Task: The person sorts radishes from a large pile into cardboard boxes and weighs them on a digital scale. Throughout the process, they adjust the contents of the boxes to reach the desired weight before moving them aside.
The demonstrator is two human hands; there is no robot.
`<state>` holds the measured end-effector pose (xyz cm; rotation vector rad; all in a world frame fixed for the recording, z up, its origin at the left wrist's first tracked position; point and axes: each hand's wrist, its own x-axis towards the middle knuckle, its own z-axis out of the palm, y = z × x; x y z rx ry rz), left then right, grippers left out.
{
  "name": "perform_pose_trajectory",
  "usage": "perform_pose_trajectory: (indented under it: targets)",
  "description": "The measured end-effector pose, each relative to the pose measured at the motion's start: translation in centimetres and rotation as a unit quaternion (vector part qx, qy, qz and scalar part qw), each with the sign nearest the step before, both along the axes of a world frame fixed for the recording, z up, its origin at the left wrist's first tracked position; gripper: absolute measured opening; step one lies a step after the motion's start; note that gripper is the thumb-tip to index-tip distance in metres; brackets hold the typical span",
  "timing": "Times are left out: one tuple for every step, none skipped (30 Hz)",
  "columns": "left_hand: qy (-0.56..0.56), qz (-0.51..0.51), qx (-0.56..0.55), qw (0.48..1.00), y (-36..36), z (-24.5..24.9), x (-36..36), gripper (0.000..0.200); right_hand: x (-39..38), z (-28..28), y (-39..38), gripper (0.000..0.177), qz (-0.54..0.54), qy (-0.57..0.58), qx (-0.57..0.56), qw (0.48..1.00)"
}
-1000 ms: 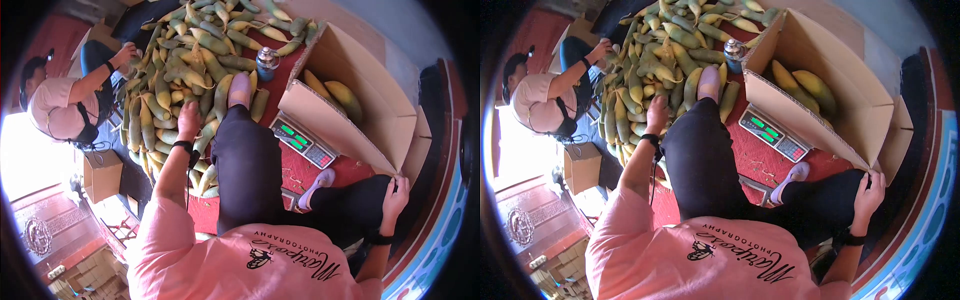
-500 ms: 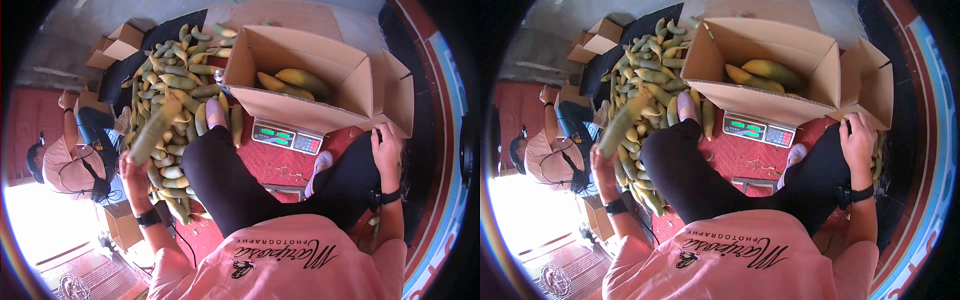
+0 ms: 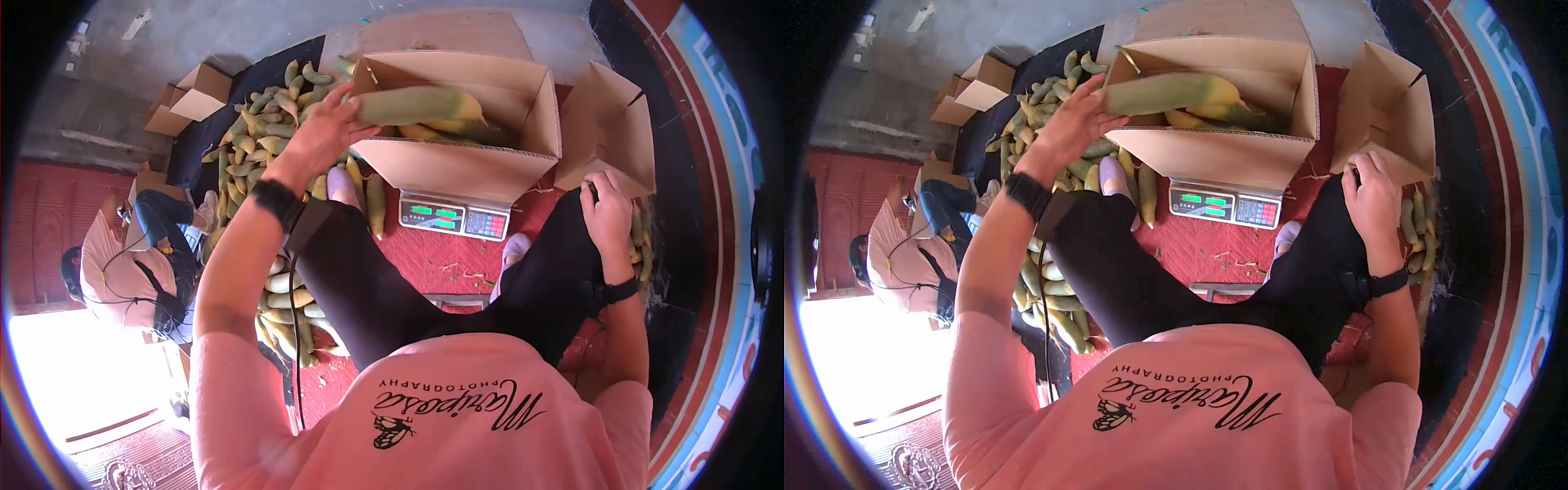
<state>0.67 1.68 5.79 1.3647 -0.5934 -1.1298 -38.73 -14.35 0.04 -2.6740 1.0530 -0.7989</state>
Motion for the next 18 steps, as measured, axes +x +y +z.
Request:
perform_pose_trajectory:
  targets:
    - [-0.016,0.003,0.072,0.997,-0.5,-0.7,0.1,0.046,-0.3,-0.3,0.0,0.008,-0.006,-0.002,-0.006,1.000]
    - [-0.015,0.001,0.069,0.997,-0.4,-0.5,0.1,0.046,-0.6,-0.4,-0.1,0.008,-0.014,-0.004,-0.012,1.000]
    - [-0.129,0.022,0.079,0.988,0.0,0.0,0.4,0.049,-0.9,-0.3,0.0,0.008,-0.016,-0.003,-0.013,1.000]
    - [-0.241,0.043,0.087,0.966,0.5,0.6,0.9,0.053,-1.1,-0.3,0.1,0.008,-0.020,-0.006,-0.010,1.000]
    - [-0.250,0.008,0.100,0.963,1.6,1.3,1.8,0.048,-1.1,-0.3,0.1,0.008,-0.023,-0.008,-0.004,1.000]
    - [-0.246,0.011,0.103,0.964,3.0,2.1,2.4,0.048,-1.2,-0.4,0.2,0.008,-0.019,-0.005,-0.002,1.000]
    - [-0.282,-0.019,0.124,0.951,4.7,2.7,2.8,0.043,-1.3,-0.4,0.2,0.008,-0.024,-0.003,-0.009,1.000]
    - [-0.316,-0.049,0.148,0.936,6.1,3.3,2.9,0.039,-1.3,-0.5,0.1,0.008,-0.027,-0.001,-0.015,1.000]
    - [-0.323,-0.034,0.146,0.934,7.6,3.8,2.4,0.036,-1.3,-0.6,0.1,0.008,-0.036,0.005,-0.008,0.999]
    - [-0.331,-0.020,0.145,0.932,9.2,4.2,1.8,0.033,-1.1,-0.6,0.1,0.008,-0.027,0.009,-0.002,1.000]
    - [-0.338,-0.001,0.130,0.932,10.7,4.1,1.4,0.034,-0.9,-0.5,0.2,0.008,-0.025,0.010,-0.003,1.000]
    - [-0.344,0.026,0.120,0.931,12.1,3.9,0.8,0.034,-0.8,-0.5,0.3,0.009,-0.023,0.012,-0.003,1.000]
    - [-0.369,0.049,0.117,0.921,13.4,3.4,0.3,0.035,-0.7,-0.6,0.3,0.010,-0.018,0.023,-0.007,1.000]
    - [-0.395,0.072,0.112,0.909,14.5,2.8,-0.3,0.036,-0.6,-0.8,0.3,0.010,-0.012,0.029,-0.003,1.000]
    - [-0.360,0.113,0.110,0.920,15.6,2.2,-1.0,0.037,-0.4,-0.8,0.3,0.010,-0.006,0.029,-0.017,0.999]
    - [-0.316,0.151,0.101,0.931,17.2,0.5,-0.5,0.034,-0.2,-0.8,0.4,0.011,-0.001,0.029,-0.030,0.999]
    - [-0.290,0.173,0.122,0.933,18.7,-1.2,-0.1,0.033,0.0,-0.9,0.4,0.011,-0.003,0.033,-0.028,0.999]
    - [-0.264,0.193,0.143,0.934,20.2,-3.1,0.5,0.033,0.2,-0.9,0.2,0.011,-0.001,0.039,-0.025,0.999]
